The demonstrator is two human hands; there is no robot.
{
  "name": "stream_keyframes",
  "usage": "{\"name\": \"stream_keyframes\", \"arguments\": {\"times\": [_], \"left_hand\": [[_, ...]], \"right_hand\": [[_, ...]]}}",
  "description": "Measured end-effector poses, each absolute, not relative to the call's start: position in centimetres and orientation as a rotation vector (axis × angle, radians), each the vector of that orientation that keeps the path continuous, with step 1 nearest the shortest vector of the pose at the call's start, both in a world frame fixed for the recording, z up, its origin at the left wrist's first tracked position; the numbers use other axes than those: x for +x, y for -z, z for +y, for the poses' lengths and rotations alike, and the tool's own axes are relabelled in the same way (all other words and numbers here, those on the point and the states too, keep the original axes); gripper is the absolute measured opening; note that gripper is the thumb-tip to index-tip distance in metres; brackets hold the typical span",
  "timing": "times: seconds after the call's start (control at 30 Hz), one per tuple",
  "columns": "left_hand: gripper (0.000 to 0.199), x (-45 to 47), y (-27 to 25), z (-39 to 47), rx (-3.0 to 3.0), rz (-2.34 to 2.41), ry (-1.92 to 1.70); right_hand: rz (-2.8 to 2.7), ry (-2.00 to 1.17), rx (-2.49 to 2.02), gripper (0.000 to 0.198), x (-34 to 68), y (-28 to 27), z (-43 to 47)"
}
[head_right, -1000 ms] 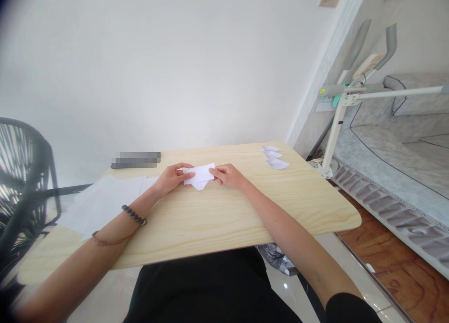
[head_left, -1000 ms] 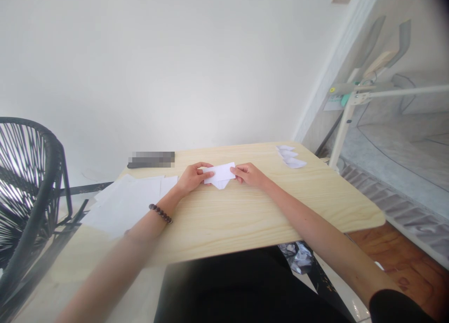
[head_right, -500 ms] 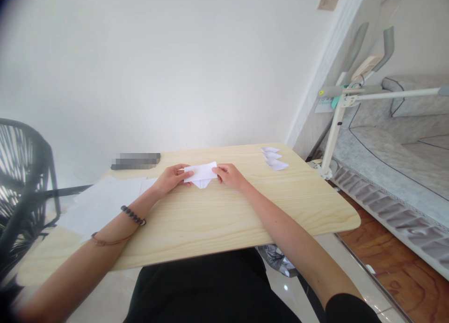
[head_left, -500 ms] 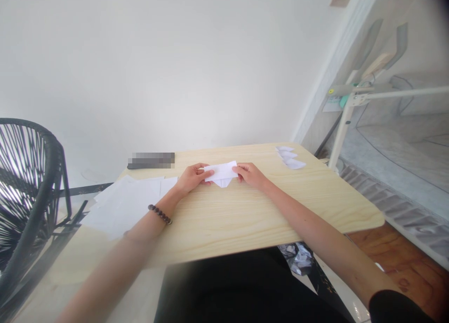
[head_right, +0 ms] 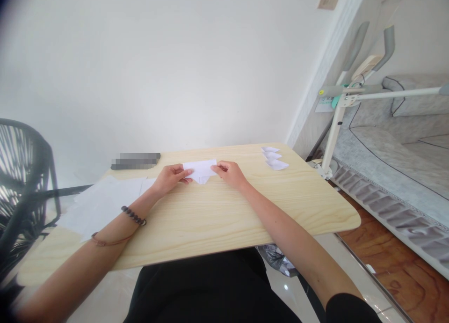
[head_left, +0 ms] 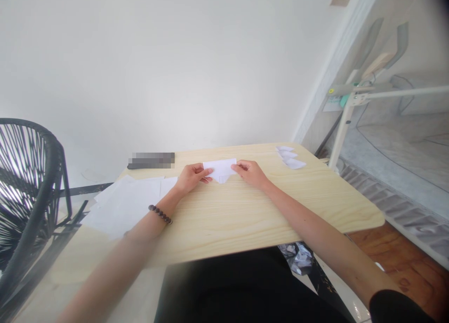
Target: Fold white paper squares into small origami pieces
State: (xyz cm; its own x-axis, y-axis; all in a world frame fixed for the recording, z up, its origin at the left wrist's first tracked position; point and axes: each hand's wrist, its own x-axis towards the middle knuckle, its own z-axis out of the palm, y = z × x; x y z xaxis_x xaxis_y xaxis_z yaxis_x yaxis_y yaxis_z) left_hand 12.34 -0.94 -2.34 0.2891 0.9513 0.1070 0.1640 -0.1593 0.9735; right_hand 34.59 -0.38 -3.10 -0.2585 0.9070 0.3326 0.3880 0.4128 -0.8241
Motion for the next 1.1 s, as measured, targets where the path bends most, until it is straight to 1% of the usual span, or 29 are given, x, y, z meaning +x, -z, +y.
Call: {"name": "stream_keyframes", "arguments": {"times": [0.1,0.27,0.4,0.53,0.67,0.83,0.97,1.1], "left_hand": [[0.032,12.3,2.4,-0.8,1.587,1.04,-1.076],[0.034,12.2,2.5,-0.6,1.667,1.05,-1.177],[0.028,11.8,2.8,-0.4,1.852,1.093,-1.16],[0.02,11.5,2.9,-0.1,2.22,1.185,-0.973],[0.024,11.4,2.9,-0.2,2.474,1.199,-0.762],[0.032,11.2,3.0,-0.3,2.634,1.226,-0.685],[0.033,11.3,3.1,-0.1,2.705,1.359,-0.623],[0.032,11.3,2.9,-0.3,2.789,1.363,-0.584]], "right_hand": [[-1.823,-0.739,-1.09,0.033,34.5,2.9,-0.6],[-1.773,-0.859,-1.066,0.03,34.3,2.8,-0.8],[-1.85,-0.74,-1.066,0.023,34.4,3.2,-0.3],[-2.084,-0.524,-1.078,0.017,34.8,3.7,0.4],[-2.23,-0.335,-1.092,0.013,35.2,3.7,0.3],[-2.3,-0.334,-1.103,0.02,35.6,3.1,0.0],[-2.381,-0.304,-1.094,0.022,36.0,3.0,0.4],[-2.406,-0.286,-1.057,0.022,36.1,3.1,0.6]]}}
